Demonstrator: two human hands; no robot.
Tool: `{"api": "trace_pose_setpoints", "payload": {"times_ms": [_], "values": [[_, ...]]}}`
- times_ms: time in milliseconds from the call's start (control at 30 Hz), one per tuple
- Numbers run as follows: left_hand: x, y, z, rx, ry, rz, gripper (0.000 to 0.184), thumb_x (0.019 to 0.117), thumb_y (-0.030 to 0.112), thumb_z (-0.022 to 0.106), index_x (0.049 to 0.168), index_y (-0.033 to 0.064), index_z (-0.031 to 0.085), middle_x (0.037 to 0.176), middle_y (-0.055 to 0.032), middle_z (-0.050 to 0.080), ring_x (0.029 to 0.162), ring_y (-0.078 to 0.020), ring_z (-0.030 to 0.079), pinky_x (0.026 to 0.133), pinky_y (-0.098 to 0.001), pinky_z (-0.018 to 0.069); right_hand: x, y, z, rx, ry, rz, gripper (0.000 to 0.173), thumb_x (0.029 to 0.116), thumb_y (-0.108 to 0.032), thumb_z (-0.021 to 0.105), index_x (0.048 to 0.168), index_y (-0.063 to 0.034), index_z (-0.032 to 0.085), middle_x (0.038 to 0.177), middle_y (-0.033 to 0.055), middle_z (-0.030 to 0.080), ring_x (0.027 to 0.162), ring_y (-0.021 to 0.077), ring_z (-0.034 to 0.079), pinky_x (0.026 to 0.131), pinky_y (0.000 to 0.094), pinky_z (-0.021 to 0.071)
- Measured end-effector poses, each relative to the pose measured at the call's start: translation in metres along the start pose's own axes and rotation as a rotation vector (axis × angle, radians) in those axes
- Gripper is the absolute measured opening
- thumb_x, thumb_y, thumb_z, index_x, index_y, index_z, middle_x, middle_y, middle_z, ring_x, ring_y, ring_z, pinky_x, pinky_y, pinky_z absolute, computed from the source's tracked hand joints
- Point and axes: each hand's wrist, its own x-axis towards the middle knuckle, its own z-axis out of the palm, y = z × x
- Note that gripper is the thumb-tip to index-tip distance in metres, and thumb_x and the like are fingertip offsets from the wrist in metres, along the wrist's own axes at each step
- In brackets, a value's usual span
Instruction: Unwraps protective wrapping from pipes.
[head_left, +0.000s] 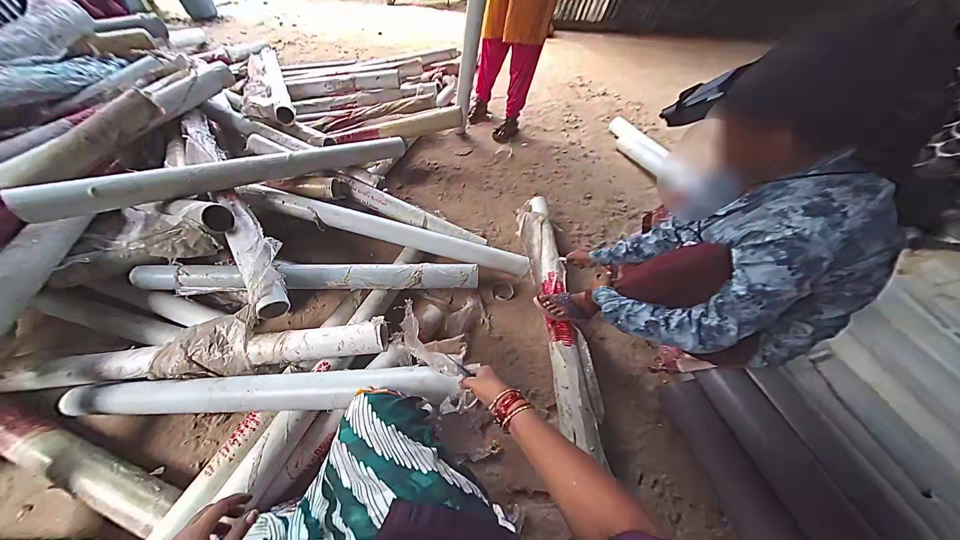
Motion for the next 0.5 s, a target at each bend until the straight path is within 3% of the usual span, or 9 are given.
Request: {"api": "trace_pose_setpoints", "payload": {"times_ms": [67, 200, 300, 400, 500], "values": [[0.001, -0.007, 0.005, 0.01, 0.056, 0.015, 0.034, 0.0992, 0.015, 0.066, 0.125, -0.007, 0.066, 0.116, -0.0281, 0.07, 0.103, -0.0447, 0.069, 0.093, -0.0603, 0.0526, -0.018, 0.006, -0.012, -0.017, -0.003, 0.019, 0.023, 0.0985, -0.014, 0.064, 0.112, 0.0052, 0.066, 0.098, 0.0164, 0.063, 0.08, 0.0219, 0.057, 0.07, 0.0417, 0.0477], [0.017, 0.008, 0.005, 0.009, 0.084, 0.064, 0.031, 0.0994, 0.014, 0.066, 0.124, -0.0054, 0.067, 0.116, -0.0266, 0.07, 0.103, -0.0428, 0.069, 0.091, -0.0593, 0.0527, -0.044, 0.013, -0.037, 0.05, 0.075, 0.032, 0.019, 0.0991, -0.015, 0.066, 0.108, 0.0017, 0.066, 0.085, 0.0073, 0.057, 0.066, 0.0115, 0.049, 0.058, 0.0299, 0.0406], [0.031, 0.018, 0.003, 0.01, 0.11, 0.11, 0.031, 0.0996, 0.016, 0.065, 0.122, -0.0056, 0.068, 0.115, -0.027, 0.07, 0.103, -0.0429, 0.069, 0.092, -0.0607, 0.0516, -0.053, 0.016, -0.041, 0.195, 0.086, -0.005, 0.015, 0.0992, -0.012, 0.066, 0.105, 0.0011, 0.066, 0.08, 0.0047, 0.058, 0.061, 0.0078, 0.049, 0.053, 0.024, 0.0391], [0.06, 0.05, 0.002, 0.035, 0.069, 0.173, 0.031, 0.1006, 0.017, 0.065, 0.123, -0.0049, 0.068, 0.118, -0.0267, 0.069, 0.107, -0.0436, 0.068, 0.095, -0.0613, 0.051, -0.039, -0.009, -0.037, 0.335, 0.096, -0.075, 0.009, 0.0985, -0.008, 0.065, 0.1, 0.0015, 0.066, 0.073, 0.004, 0.057, 0.054, 0.0061, 0.047, 0.048, 0.021, 0.0367], [0.092, 0.104, 0.003, 0.06, 0.027, 0.342, 0.034, 0.101, 0.022, 0.064, 0.123, -0.003, 0.069, 0.121, -0.026, 0.068, 0.112, -0.0433, 0.066, 0.096, -0.0598, 0.0509, -0.039, -0.056, -0.045, 0.443, 0.098, -0.192, 0.01, 0.0995, -0.008, 0.064, 0.093, -0.0013, 0.064, 0.066, 0.0026, 0.056, 0.049, 0.0061, 0.048, 0.045, 0.0199, 0.0382]]}}
